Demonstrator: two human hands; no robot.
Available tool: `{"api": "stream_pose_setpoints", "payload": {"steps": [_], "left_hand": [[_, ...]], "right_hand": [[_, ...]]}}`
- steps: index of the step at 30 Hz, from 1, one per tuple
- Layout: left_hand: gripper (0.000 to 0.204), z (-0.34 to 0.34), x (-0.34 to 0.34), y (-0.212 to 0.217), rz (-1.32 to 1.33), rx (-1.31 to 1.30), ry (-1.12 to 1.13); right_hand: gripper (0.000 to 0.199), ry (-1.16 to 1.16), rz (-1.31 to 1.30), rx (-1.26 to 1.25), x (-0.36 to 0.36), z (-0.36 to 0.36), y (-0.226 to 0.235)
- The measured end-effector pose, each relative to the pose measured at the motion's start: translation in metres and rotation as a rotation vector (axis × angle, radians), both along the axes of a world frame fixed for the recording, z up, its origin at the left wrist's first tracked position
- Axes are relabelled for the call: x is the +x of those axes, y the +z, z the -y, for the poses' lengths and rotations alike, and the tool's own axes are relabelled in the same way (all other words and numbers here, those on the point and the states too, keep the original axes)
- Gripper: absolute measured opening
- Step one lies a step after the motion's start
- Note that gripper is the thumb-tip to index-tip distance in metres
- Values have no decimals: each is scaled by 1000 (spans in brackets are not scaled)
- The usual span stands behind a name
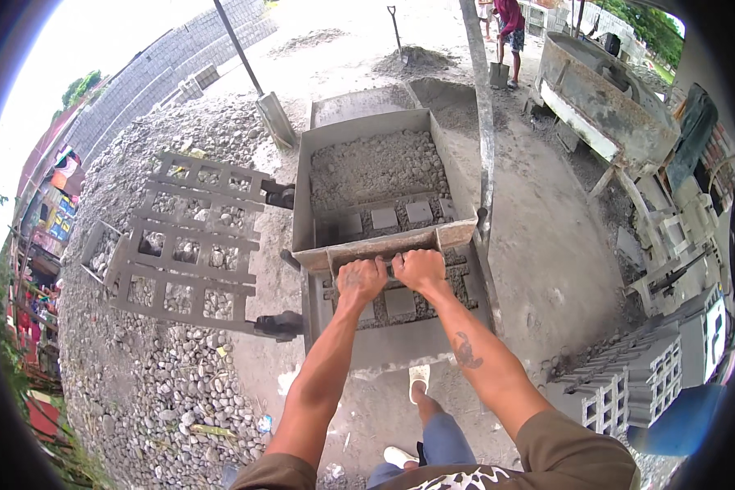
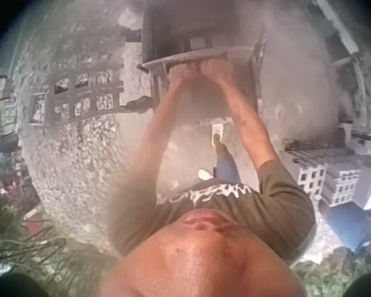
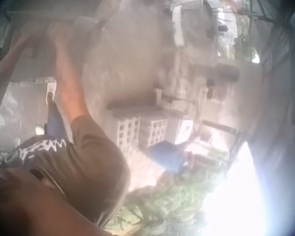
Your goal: The person manually produces concrete blocks by loading a metal mold with wet concrete, compacting the material by hand, and vibrating the mold using a mechanical assembly.
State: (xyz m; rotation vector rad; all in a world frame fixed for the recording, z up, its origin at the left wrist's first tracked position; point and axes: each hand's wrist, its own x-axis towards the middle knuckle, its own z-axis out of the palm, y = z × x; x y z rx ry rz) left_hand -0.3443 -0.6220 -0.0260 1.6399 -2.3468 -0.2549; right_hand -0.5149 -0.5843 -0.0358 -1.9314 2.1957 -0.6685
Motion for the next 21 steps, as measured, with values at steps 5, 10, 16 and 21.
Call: {"api": "stream_pose_setpoints", "payload": {"steps": [5,10,16,21], "left_hand": [[54,-196,61,-18,-43,19,-8],[42,-281,64,-20,-109,-17,-76],[38,-221,65,-13,-130,-133,-130],[30,-231,63,-24,-210,-323,-177]], "right_hand": [[46,52,42,83,52,-183,-5],[39,-24,-2,54,61,-281,-12],[37,-62,26,-20,58,-211,-7],[31,-58,6,-129,52,-225,-26]]}}
